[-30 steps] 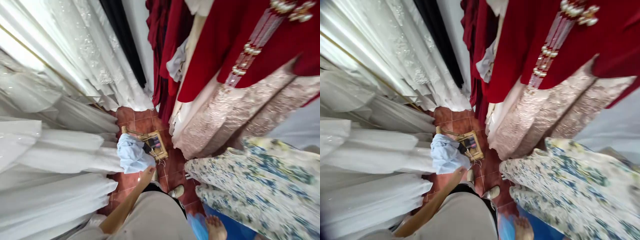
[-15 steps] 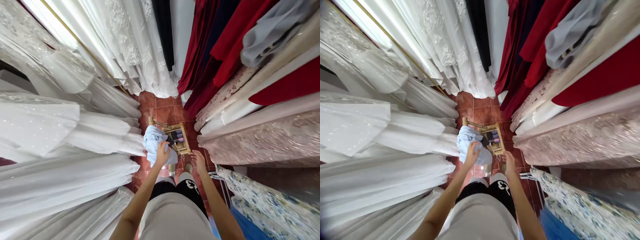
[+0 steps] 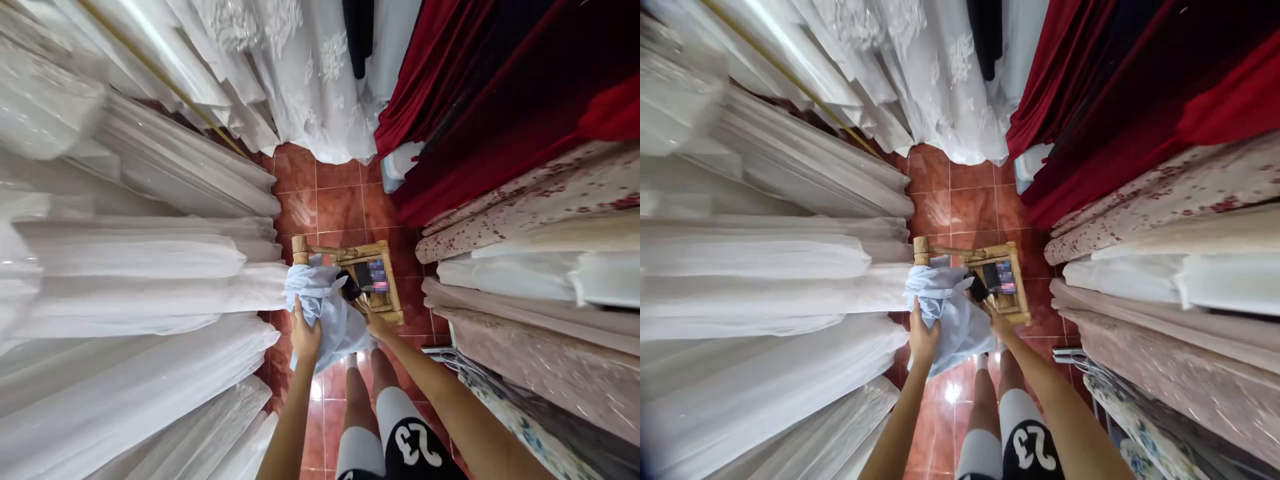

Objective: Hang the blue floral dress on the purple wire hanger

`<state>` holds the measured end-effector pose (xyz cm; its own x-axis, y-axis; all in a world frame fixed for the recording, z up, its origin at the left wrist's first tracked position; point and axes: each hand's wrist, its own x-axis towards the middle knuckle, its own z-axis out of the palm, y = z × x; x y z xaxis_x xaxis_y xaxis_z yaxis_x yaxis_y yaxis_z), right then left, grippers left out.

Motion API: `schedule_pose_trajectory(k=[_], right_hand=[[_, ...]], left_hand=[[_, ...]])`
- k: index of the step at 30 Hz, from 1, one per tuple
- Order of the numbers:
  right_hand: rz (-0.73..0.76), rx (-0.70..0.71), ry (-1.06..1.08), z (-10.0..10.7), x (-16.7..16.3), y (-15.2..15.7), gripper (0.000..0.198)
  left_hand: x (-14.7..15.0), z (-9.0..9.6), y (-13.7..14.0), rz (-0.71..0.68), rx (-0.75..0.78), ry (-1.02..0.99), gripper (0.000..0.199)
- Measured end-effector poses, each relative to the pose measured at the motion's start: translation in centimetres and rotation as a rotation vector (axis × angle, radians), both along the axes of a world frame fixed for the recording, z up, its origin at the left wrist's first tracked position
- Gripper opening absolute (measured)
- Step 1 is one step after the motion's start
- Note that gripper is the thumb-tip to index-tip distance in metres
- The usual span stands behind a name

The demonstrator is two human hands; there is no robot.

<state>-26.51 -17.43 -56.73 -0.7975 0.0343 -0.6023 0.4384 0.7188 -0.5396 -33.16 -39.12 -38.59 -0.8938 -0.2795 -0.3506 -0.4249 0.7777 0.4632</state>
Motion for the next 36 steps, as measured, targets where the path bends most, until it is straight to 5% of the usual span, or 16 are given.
schedule_pose_trajectory(k=[4, 8, 19, 36], right_hand=[[0.073, 0.0, -0.121, -6.1, -3.2, -1.4, 0.067], [0.072, -0.021, -0.15, -8.6, -3.8, -2.9, 0.068], [-0.13, -0.015, -0.035, -8.4, -2.2, -4.0, 0.063], [0.075, 0.09, -0.095, -10.3, -2.2, -4.1, 0.069]], left_hand=[[-0.4, -0.2, -0.2, 0.018, -0.031, -0.046, 0.087], [-0.6, -0.5, -0.5, 0.038, -0.038, -0.059, 0.086], [0.0, -1.3, -0.9, 0.048, -0.032, -0.058, 0.083], [-0.1, -1.2, -0.7, 0.033, -0.044, -0.015, 0.084]])
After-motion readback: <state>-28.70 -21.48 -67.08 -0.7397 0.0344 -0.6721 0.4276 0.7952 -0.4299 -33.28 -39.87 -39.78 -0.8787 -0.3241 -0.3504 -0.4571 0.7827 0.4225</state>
